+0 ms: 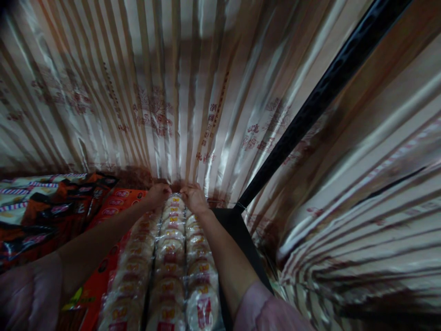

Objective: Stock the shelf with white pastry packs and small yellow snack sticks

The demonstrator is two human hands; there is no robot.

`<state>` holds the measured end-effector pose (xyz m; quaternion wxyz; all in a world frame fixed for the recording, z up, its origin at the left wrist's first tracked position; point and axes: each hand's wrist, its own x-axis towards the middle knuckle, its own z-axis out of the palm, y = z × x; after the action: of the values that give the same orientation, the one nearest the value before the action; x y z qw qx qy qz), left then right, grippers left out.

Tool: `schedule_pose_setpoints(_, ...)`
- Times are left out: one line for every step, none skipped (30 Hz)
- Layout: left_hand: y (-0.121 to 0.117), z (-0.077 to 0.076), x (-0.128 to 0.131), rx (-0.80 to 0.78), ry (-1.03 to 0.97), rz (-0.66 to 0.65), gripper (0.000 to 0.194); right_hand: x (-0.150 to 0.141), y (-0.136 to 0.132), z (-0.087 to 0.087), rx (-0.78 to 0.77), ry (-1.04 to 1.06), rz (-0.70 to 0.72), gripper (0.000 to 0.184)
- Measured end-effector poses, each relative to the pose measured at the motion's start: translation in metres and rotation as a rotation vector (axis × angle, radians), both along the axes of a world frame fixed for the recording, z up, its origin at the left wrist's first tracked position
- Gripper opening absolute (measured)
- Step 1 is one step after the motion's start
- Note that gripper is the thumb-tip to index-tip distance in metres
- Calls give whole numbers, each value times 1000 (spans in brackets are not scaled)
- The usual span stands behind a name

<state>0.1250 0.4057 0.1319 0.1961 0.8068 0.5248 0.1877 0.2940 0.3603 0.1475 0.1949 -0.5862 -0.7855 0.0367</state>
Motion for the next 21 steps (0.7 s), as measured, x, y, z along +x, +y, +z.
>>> schedule_pose_setpoints(0, 0, 0, -2, -1, 2, 27, 1, -3, 0, 5, 1, 24, 20)
schedule_pose_setpoints(-1, 0, -1, -3, 2, 7, 27, 1, -7, 0, 1, -8, 50, 19)
schedule_pose_setpoints(-1, 0, -1, 0, 8, 12, 27, 2, -11, 1, -7, -25, 75, 19)
schedule_pose_setpoints(-1, 0, -1, 10, 19, 13, 27, 3, -14, 1, -13, -46, 93, 19)
schedule_pose_setpoints(-1, 0, -1, 24, 32, 9, 27, 3, -16, 2, -15, -66, 101, 18)
schedule_pose_setpoints(-2, 0, -2, 42, 48, 0, 27, 3, -19, 3, -16, -84, 104, 18)
schedule_pose_setpoints(-2, 0, -2, 60, 63, -10, 27, 3, -20, 3, -20, -98, 107, 18)
schedule_pose_setpoints(-2, 0, -2, 79, 75, -21, 28, 3, -21, 4, -25, -107, 109, 18)
schedule_pose_setpoints(-3, 0, -2, 96, 80, -29, 28, 2, -21, 5, -32, -112, 113, 17)
schedule_pose_setpoints(-4, -1, -1, 108, 79, -34, 29, 2, -21, 5, -38, -115, 120, 17)
schedule_pose_setpoints(-4, -1, -1, 115, 75, -35, 29, 1, -21, 5, -42, -114, 124, 16)
schedule_pose_setpoints(-5, -1, -1, 118, 71, -35, 29, 0, -21, 6, -44, -110, 125, 15)
schedule_pose_setpoints(-6, 0, -1, 118, 67, -39, 29, -1, -20, 5, -46, -105, 120, 14)
schedule_pose_setpoints(-7, 1, -1, 118, 63, -51, 29, -2, -20, 5, -49, -102, 109, 13)
schedule_pose_setpoints(-8, 2, -2, 121, 58, -70, 28, -3, -20, 5, -55, -101, 95, 12)
schedule_pose_setpoints(-9, 3, -3, 127, 52, -94, 27, -4, -21, 5, -61, -105, 79, 12)
schedule_pose_setpoints(-10, 4, -4, 136, 47, -121, 26, -4, -21, 5, -66, -112, 66, 12)
schedule_pose_setpoints(-11, 5, -5, 147, 44, -149, 25, -5, -22, 4, -67, -121, 56, 12)
schedule_pose_setpoints(-12, 7, -7, 159, 44, -173, 24, -5, -23, 4, -63, -129, 48, 13)
schedule_pose_setpoints(-13, 8, -8, 172, 47, -192, 23, -5, -24, 3, -55, -135, 42, 13)
schedule_pose_setpoints(-14, 8, -10, 185, 54, -211, 22, -5, -24, 2, -46, -141, 40, 13)
